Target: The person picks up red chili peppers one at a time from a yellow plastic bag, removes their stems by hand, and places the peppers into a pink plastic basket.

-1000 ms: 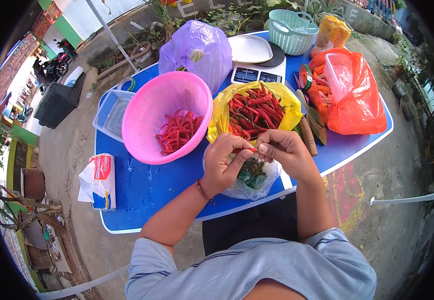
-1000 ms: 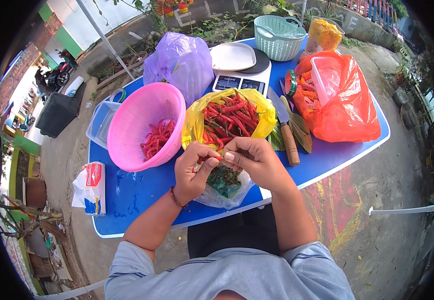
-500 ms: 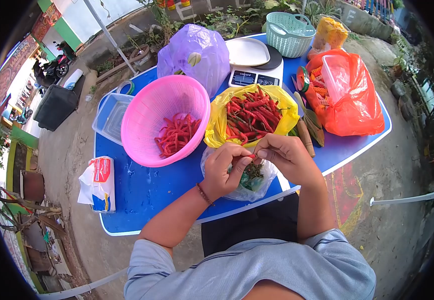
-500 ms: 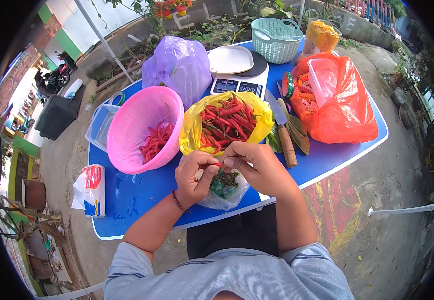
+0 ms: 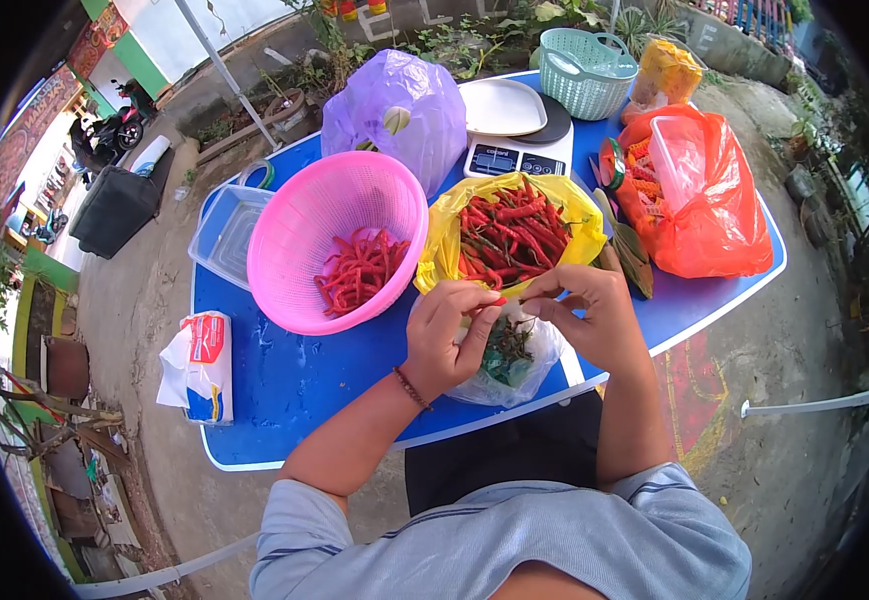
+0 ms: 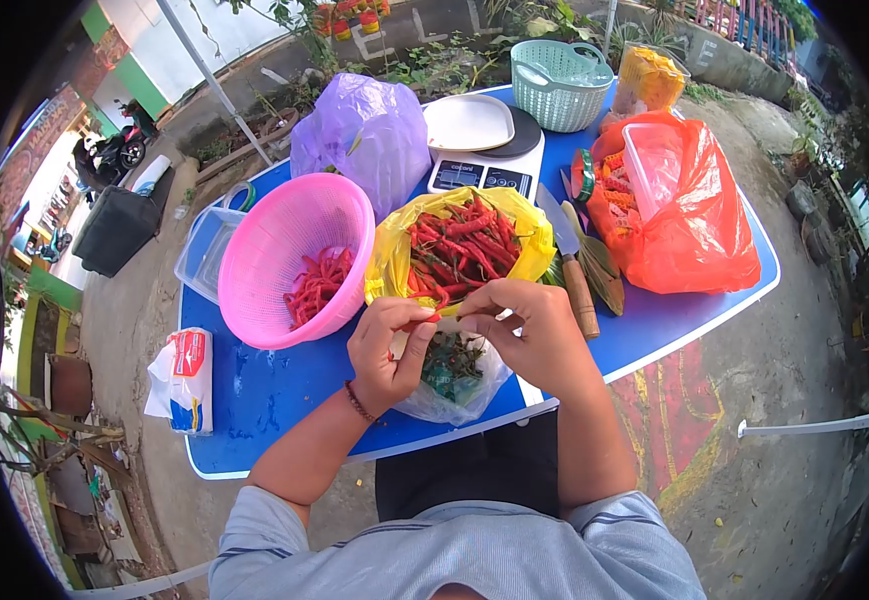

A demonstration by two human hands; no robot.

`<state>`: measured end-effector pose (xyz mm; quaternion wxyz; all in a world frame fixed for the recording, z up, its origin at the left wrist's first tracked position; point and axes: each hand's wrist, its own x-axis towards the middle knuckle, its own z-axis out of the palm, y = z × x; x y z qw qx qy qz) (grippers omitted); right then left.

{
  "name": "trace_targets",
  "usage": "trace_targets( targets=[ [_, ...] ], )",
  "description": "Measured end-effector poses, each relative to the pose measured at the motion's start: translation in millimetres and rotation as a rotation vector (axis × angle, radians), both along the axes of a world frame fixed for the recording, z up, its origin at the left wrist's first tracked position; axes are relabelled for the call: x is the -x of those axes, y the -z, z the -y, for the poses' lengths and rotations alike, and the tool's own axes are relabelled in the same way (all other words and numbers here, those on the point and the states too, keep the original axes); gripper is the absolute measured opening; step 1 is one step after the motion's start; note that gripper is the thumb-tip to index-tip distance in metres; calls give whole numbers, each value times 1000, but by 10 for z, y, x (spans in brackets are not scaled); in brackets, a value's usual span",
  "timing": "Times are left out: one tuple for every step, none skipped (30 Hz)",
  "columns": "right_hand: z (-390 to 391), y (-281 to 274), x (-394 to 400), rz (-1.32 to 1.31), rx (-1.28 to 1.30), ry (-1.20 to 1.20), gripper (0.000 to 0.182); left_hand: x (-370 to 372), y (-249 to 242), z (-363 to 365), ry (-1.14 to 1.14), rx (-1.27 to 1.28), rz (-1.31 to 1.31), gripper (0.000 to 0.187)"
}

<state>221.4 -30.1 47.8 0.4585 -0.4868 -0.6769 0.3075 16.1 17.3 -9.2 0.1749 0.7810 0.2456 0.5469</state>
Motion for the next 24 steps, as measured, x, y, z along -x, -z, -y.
trace_targets(
  targets=[
    [-3,24,-15,14,0,-27,15,2,0,-15,-7,-40,-22,15],
    [-13,64,-30,27,-1,-54,16,6,-2,-28,-13,-81,-43,17],
    [-19,77,-33,40,-1,-81,17,8,-4,-36,-19,-122,-65,18],
    [-7,59,-23,21,24,-61,16,6,-5,-35,-37,-126,-70,20],
    [12,6,5,1,50,-41,15,3,-5,-31,-56,-129,-74,21],
    [25,-29,29,-19,77,-21,15,2,-4,-22,-75,-130,-79,23],
    [29,-40,44,-33,67,-30,14,10,-20,-8,-85,-155,-108,23],
    [31,-49,56,-46,57,-38,13,24,-50,6,-94,-181,-137,24],
    [30,-53,61,-60,45,-46,13,34,-66,11,-103,-208,-166,24],
    [21,-26,52,-57,-8,-53,13,40,-57,9,-108,-246,-176,28],
    [7,28,35,-54,-60,-60,14,48,-40,8,-113,-284,-185,33],
    [-6,69,22,-51,-113,-69,15,53,-29,6,-120,-322,-195,38],
    [-17,88,16,-71,-160,-60,15,47,-27,3,-134,-349,-170,44],
    [-29,101,11,-91,-207,-51,16,33,-26,-2,-148,-377,-145,51],
    [-41,113,10,-111,-254,-42,17,26,-24,-6,-162,-405,-121,57],
    [-48,125,14,-128,-270,-22,17,37,-5,-2,-181,-426,-143,62],
    [-50,138,17,-144,-286,0,18,54,34,12,-198,-446,-165,66],
    [-55,150,26,-161,-304,21,19,69,71,19,-216,-468,-188,71],
    [-61,162,48,-174,-328,54,19,64,104,23,-235,-493,-155,65],
    [-72,172,85,-187,-353,86,19,44,137,23,-256,-520,-122,59],
    [-86,175,125,-202,-376,116,19,29,160,23,-277,-545,-90,53],
    [-114,169,163,-219,-400,133,19,19,168,14,-316,-584,-85,55],
    [-130,167,209,-238,-419,150,19,19,178,21,-355,-620,-84,57],
    [-147,166,252,-258,-438,166,19,17,196,19,-383,-633,-76,59]
  ],
)
